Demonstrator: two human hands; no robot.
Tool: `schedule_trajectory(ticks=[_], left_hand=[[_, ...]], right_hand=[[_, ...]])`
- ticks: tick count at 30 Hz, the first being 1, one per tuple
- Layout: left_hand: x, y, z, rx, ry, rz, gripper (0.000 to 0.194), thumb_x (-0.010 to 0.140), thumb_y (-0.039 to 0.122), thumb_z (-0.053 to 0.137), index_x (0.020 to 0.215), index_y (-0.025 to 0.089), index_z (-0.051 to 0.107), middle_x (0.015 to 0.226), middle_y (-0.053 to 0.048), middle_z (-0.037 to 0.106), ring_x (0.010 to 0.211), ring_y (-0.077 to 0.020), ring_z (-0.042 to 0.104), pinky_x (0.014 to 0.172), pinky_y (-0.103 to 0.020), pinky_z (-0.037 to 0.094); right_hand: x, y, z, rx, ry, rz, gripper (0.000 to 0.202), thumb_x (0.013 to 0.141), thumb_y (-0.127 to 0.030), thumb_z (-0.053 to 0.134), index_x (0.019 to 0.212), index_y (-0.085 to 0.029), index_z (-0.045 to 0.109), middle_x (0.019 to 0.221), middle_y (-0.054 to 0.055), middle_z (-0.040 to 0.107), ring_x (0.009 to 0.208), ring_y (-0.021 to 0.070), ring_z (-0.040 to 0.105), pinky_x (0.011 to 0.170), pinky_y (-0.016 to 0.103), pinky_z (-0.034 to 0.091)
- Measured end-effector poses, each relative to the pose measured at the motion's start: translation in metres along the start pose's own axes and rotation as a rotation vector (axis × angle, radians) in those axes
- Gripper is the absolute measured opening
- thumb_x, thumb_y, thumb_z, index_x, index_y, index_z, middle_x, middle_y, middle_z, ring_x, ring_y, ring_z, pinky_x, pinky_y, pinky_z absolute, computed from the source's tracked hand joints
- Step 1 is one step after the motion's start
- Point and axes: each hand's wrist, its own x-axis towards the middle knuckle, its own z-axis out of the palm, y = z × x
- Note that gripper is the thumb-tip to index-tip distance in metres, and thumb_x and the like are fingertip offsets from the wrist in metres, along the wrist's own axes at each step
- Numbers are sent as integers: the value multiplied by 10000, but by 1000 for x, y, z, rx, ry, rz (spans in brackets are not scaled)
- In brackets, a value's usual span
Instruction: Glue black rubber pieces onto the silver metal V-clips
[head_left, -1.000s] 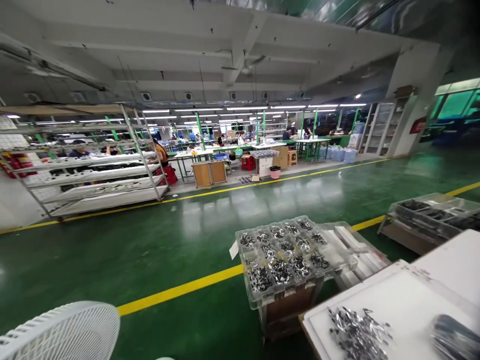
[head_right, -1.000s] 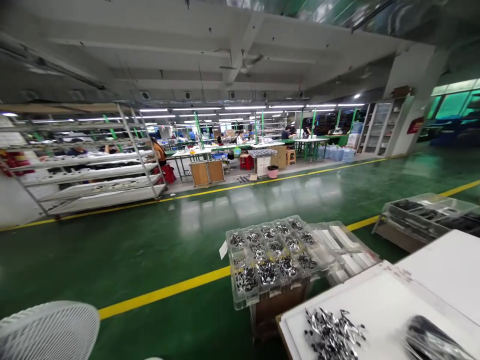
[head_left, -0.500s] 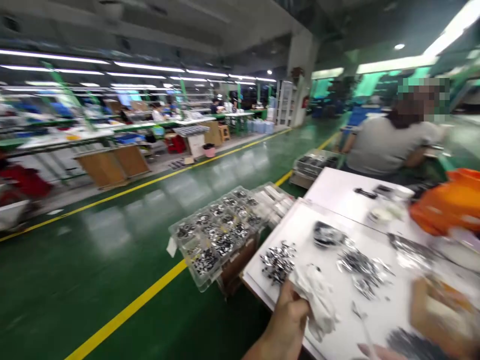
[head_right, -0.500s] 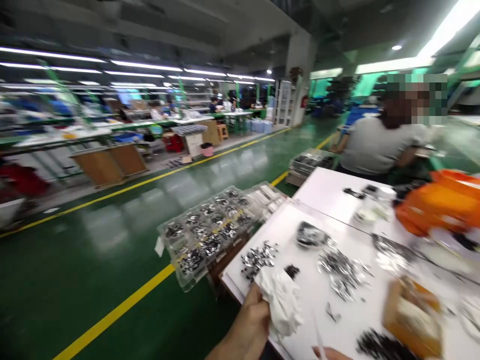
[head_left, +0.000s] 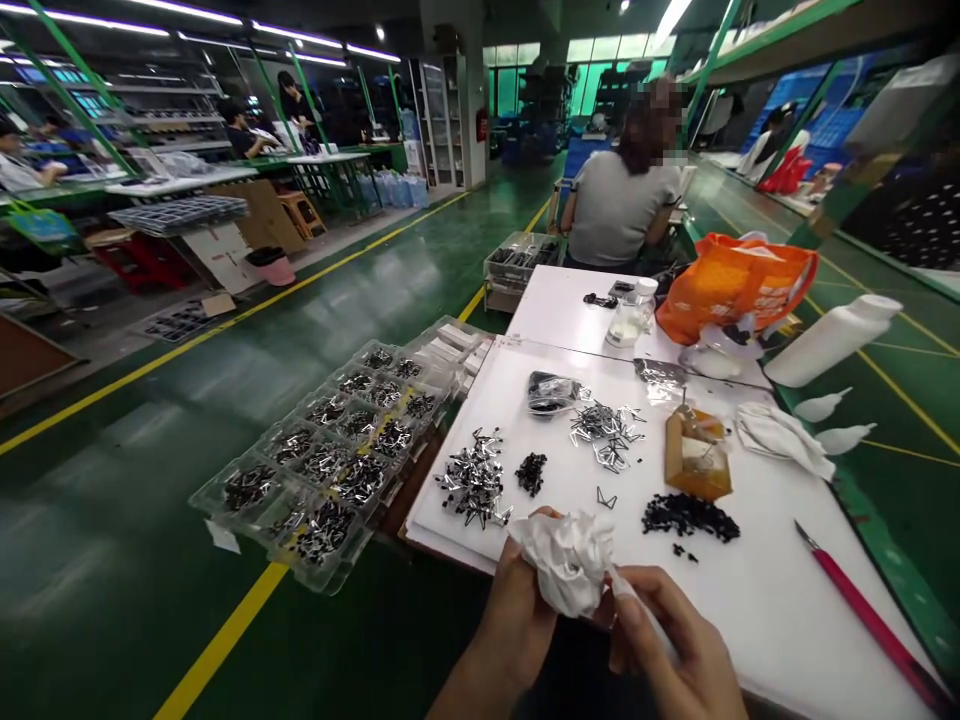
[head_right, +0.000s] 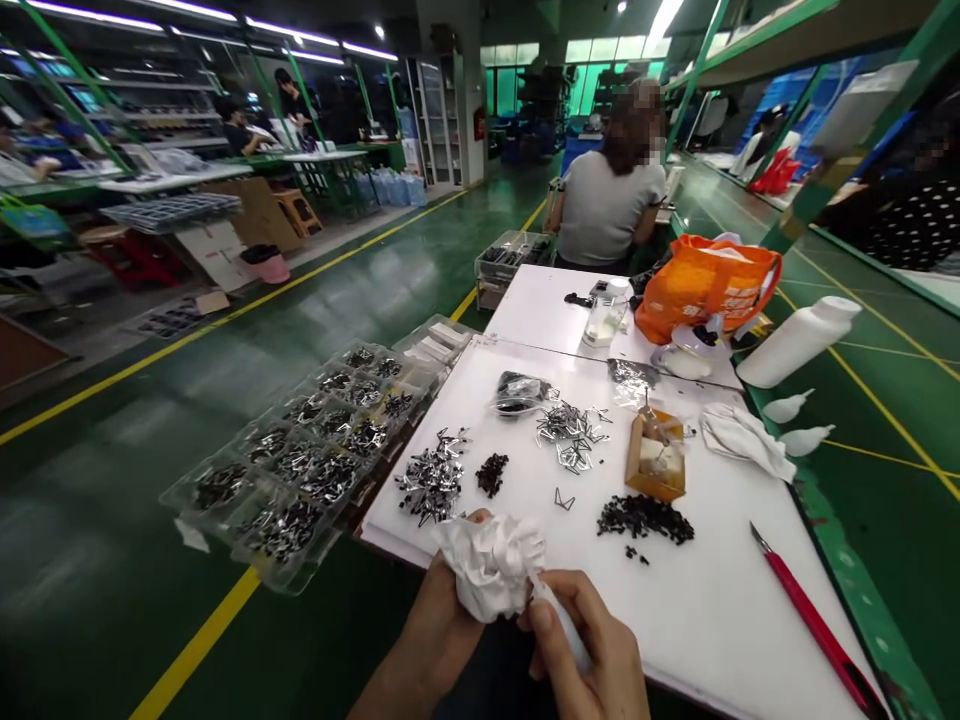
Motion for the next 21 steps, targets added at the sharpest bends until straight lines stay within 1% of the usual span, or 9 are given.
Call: schedule_trajectory(ticks=[3, 6, 9, 12, 14, 16, 19, 21], left_hand=[[0, 4, 2, 40, -34, -13, 326, 627, 329, 994, 788, 169, 761, 670, 16, 674, 602, -123, 564, 610, -246, 437], [1, 6, 0, 74, -37, -9, 356, 590, 333, 1019, 790, 150, 789, 702, -6, 698, 612, -113, 581, 605, -221, 441], [2, 9, -3, 100, -51, -1, 370, 601, 372, 1027, 755, 142, 781, 673, 0, 666, 575, -103, 556, 569, -211, 425], [0, 9, -3, 112, -64, 28, 394, 608, 398, 1033, 760, 140, 777, 692, -2, 661, 573, -103, 541, 560, -216, 420], [-3, 6, -1, 103, -49, 62, 385, 608, 372, 1037, 758, 145, 764, 696, 9, 650, 579, -93, 514, 565, -209, 408], [-6, 0, 1, 76, -10, 92, 376, 637, 379, 1024, 774, 161, 748, 682, 29, 627, 579, -81, 481, 567, -200, 387], [-7, -10, 1, 25, 49, 104, 400, 645, 412, 1016, 823, 187, 737, 687, 45, 607, 595, -84, 483, 595, -206, 404], [-6, -10, -1, 6, 74, 105, 430, 634, 443, 1016, 835, 186, 734, 708, 34, 610, 626, -105, 523, 619, -226, 440]], right_hand=[[2, 9, -7, -53, -101, -26, 387, 1019, -576, 584, 954, -225, 732, 693, 22, 667, 574, 166, 650, 549, 226, 525], [2, 14, -8, -54, -132, 9, 376, 1025, -565, 582, 971, -225, 733, 713, 24, 665, 573, 167, 650, 539, 225, 524], [2, 16, -6, -13, -177, 56, 380, 1029, -571, 572, 1007, -226, 729, 797, 36, 698, 555, 154, 637, 533, 230, 525], [2, 14, -3, -15, -202, 72, 405, 1034, -586, 555, 1012, -223, 732, 791, 30, 700, 513, 135, 589, 506, 228, 491], [1, 9, 0, -51, -192, 71, 428, 1025, -608, 558, 1008, -223, 744, 762, 19, 696, 493, 120, 540, 492, 223, 457], [0, 2, 4, -81, -154, 97, 448, 1013, -632, 565, 1013, -228, 759, 726, 4, 681, 492, 116, 508, 481, 219, 429], [-1, -6, 8, -96, -77, 118, 464, 996, -650, 580, 1022, -234, 782, 697, -2, 661, 567, 145, 571, 547, 221, 478], [-2, -6, 4, -122, -84, 92, 461, 988, -643, 593, 1027, -231, 796, 701, 11, 676, 650, 177, 643, 622, 227, 527]])
